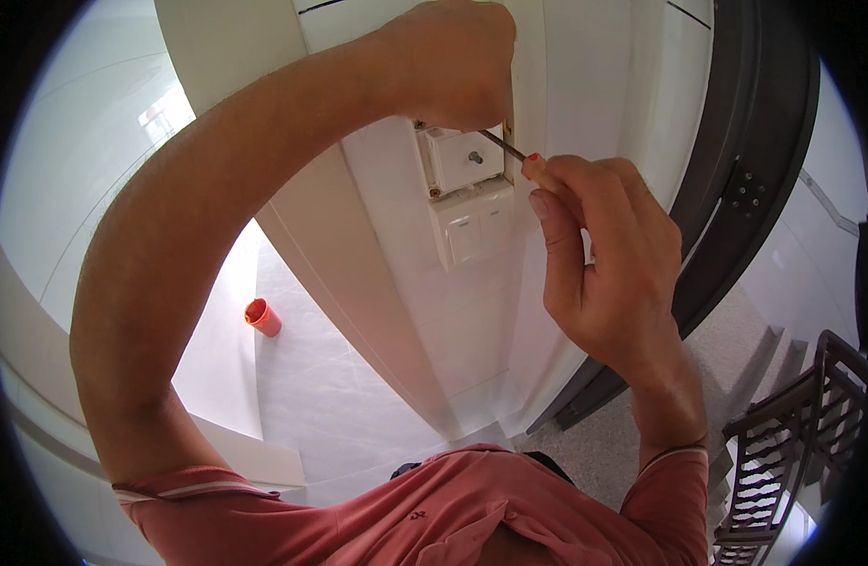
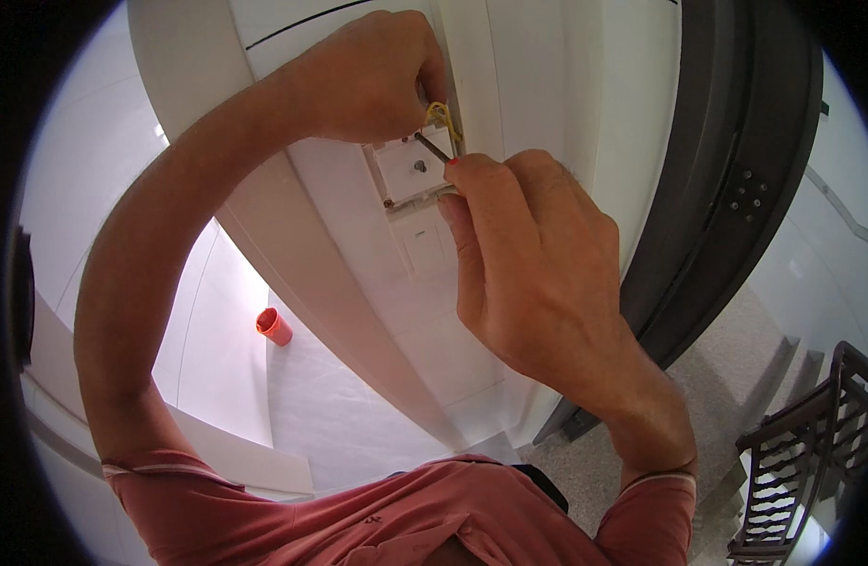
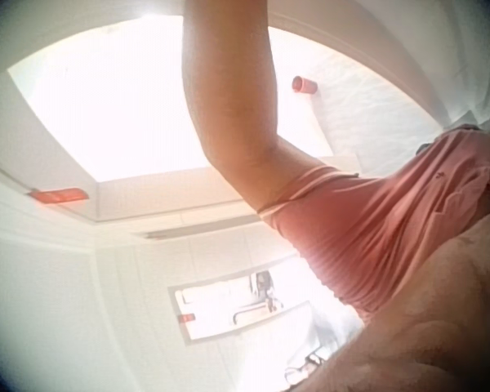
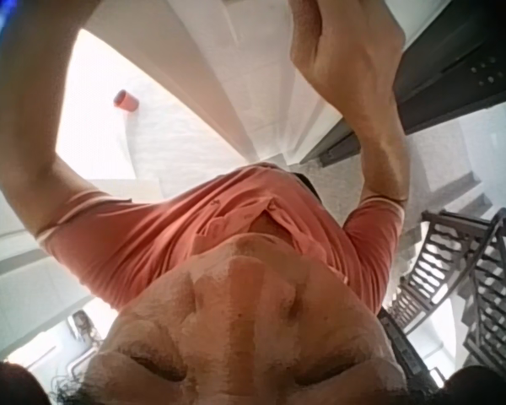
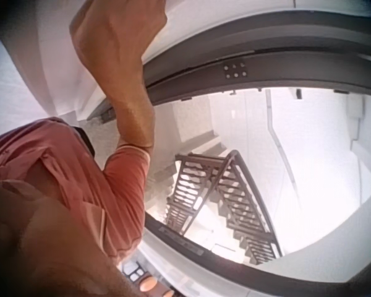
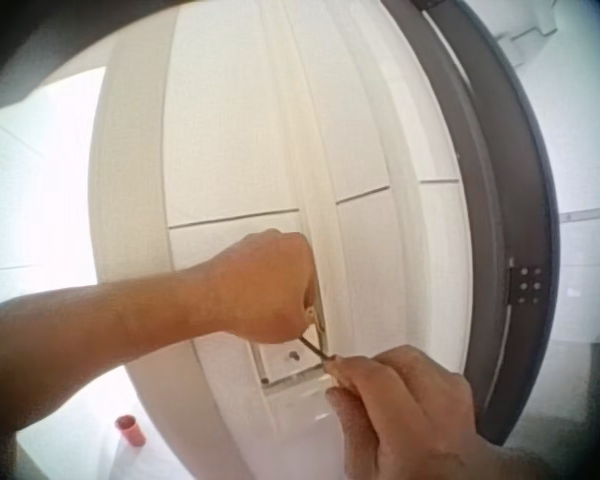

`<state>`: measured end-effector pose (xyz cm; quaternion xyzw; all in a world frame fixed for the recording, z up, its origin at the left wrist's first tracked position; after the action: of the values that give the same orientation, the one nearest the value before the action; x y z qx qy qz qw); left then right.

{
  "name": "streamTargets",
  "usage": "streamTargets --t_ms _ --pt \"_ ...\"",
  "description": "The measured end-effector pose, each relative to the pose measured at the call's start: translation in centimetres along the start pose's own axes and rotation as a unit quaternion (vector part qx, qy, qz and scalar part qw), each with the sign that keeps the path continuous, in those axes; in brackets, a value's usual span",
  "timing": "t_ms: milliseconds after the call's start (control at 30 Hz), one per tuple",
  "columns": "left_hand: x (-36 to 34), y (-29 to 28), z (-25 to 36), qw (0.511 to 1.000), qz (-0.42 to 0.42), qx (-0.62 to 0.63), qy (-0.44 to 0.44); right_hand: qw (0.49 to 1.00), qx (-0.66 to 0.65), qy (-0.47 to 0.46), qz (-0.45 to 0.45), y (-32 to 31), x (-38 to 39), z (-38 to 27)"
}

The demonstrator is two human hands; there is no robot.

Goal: The person uses a screwdriver to secure wires into a terminal block, inserts the component into a wall-mounted electrical box, and then snaps a plastic faceplate over the unit.

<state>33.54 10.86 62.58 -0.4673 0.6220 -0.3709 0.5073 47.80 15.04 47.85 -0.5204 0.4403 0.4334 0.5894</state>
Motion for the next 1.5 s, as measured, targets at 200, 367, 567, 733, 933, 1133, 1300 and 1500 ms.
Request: streamTargets --t_ms 200,367,567,733,933,1133,1300,1500 --pt "-0.1 0.7 -0.6 1.0 -0.006 0.0 0.025 1.0 0.0 -0.01 0.004 0.1 0.4 0.1" --pt "-0.6 0.1 -0.9 0.993 -0.025 -0.062 0.096 1.0 -0.001 -0.003 -0.011 -0.3 0.3 -0.1" --pt "-0.6 -0.4 -0.5 0.978 -0.127 -0.095 0.132 1.0 0.003 -0.007 -0.002 0.3 0.8 0.0" --pt "0.1 1.6 -2.3 0.976 0.021 -0.069 0.208 1.0 0.015 -0.009 -0.009 0.0 0.6 -0.3" --pt "0.2 2.2 -3.5 0.945 0.005 -0.194 0.264 1.0 0.017 0.003 -0.015 -0.2 0.2 -0.8" --pt "0.3 2.8 -4.0 0.939 0.033 -0.186 0.289 0.999 0.023 0.019 -0.011 -0.5 -0.1 -1.0" --pt "0.5 3.1 -4.2 0.935 0.059 -0.177 0.3 0.999 0.035 0.016 -0.033 -0.6 -0.1 -1.4" --pt "0.1 3.4 -4.1 0.93 0.064 -0.209 0.295 0.998 0.042 -0.021 -0.029 -0.5 -0.3 -1.2"
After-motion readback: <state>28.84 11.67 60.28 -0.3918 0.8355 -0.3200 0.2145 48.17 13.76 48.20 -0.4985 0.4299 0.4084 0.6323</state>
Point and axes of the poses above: each hand's wrist, its own x-axis away from the middle knuckle, its own y-axis out of the palm, z = x × y, the point moved 2 cm from there along -x, towards the middle knuckle
